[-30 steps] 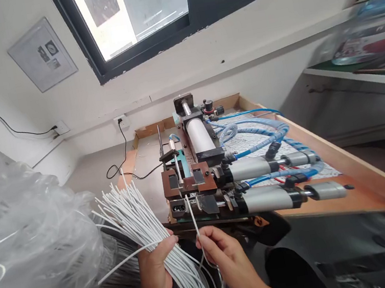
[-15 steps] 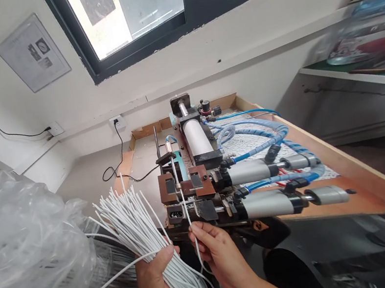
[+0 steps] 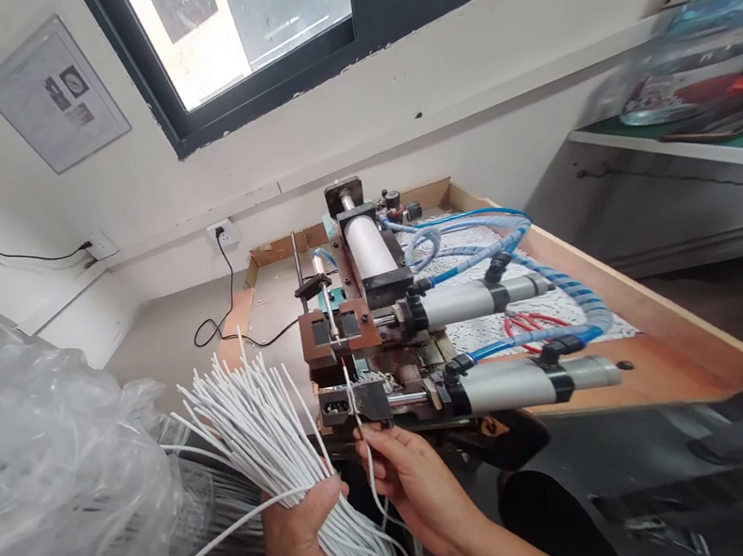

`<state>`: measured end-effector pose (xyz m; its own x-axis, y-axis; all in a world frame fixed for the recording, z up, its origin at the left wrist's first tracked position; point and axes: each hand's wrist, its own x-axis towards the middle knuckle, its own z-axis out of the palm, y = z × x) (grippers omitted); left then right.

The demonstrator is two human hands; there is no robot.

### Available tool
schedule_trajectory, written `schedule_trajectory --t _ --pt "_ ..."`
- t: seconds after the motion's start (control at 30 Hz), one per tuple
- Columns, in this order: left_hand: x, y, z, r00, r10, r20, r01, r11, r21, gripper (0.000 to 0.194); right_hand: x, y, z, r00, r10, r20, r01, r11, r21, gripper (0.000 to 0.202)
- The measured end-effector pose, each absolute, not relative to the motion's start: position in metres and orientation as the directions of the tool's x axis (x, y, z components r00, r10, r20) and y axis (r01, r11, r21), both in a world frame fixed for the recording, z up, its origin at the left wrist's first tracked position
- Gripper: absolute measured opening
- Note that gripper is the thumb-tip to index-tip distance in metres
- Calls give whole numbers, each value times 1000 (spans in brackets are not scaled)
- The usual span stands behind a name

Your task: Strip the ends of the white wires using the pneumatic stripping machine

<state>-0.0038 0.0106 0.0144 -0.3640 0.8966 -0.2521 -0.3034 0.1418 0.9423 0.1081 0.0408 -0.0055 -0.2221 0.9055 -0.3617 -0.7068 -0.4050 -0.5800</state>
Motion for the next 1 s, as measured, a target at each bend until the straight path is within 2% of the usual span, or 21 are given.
schedule_trajectory --t 0.17,0.27,0.33,0.47,0.8,1.0 --pt "1 4 13 -297 928 -223 -233 157 960 18 106 34 -3 -306 925 -225 -582 -369 -724 26" --pt "1 3 8 -210 957 -201 -200 160 967 25 106 29 -3 -246 952 -182 -530 -289 -797 24" --pt "-1 3 4 -187 962 -198 -190 162 968 22 106 27 -5 -185 964 -192 -518 -261 -815 24" --pt "-7 4 0 -252 942 -220 -193 174 966 11 108 27 -9 -113 957 -266 -551 -283 -785 26" --pt "-6 5 6 -277 928 -249 -238 185 954 15 109 35 -11 -161 920 -356 -632 -373 -679 25" --pt "-7 4 2 -268 929 -256 -230 196 953 17 110 37 -10 -152 913 -378 -639 -382 -668 24"
